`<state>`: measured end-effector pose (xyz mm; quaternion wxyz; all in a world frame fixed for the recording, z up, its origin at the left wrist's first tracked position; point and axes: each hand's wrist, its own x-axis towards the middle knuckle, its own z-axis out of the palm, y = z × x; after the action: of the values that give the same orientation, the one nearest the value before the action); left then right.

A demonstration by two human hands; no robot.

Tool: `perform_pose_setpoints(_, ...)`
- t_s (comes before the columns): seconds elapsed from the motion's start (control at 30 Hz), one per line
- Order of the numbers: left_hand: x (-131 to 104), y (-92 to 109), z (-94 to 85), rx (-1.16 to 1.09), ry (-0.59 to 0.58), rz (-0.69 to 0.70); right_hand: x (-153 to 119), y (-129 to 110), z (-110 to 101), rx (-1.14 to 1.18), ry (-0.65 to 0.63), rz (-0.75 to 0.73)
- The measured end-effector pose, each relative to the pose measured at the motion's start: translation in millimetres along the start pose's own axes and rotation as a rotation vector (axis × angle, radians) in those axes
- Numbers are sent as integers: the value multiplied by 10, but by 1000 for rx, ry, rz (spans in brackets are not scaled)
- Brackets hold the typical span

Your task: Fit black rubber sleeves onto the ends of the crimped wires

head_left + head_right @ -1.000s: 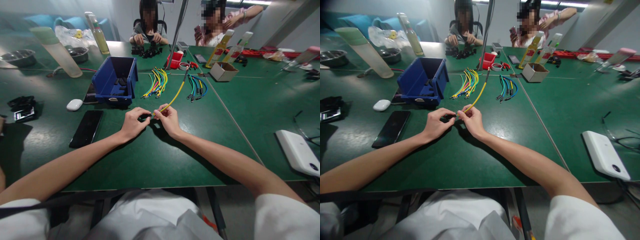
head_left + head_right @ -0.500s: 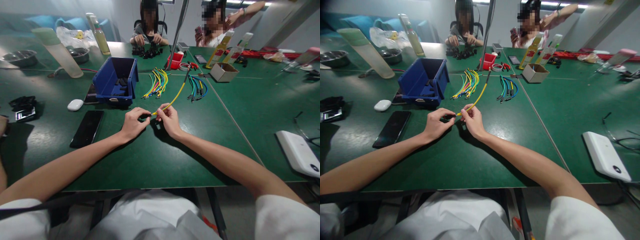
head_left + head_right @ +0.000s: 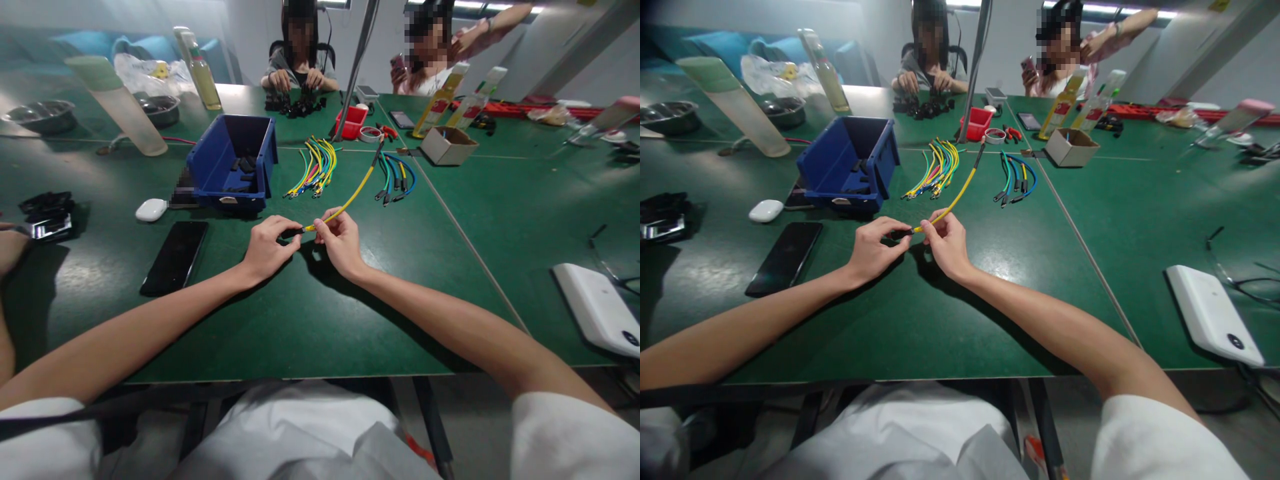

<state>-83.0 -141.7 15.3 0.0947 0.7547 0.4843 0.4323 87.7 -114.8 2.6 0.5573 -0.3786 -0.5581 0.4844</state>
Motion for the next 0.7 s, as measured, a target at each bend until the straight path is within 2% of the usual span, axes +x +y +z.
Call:
perform_pose_setpoints(0.43,4,4,-1,-30,7,-5,-12,1,-12,-75,-8,-35)
perform_pose_setpoints(0.7,1,19,-9,-26,6,18,-12,8,-6,-26,-25,-40)
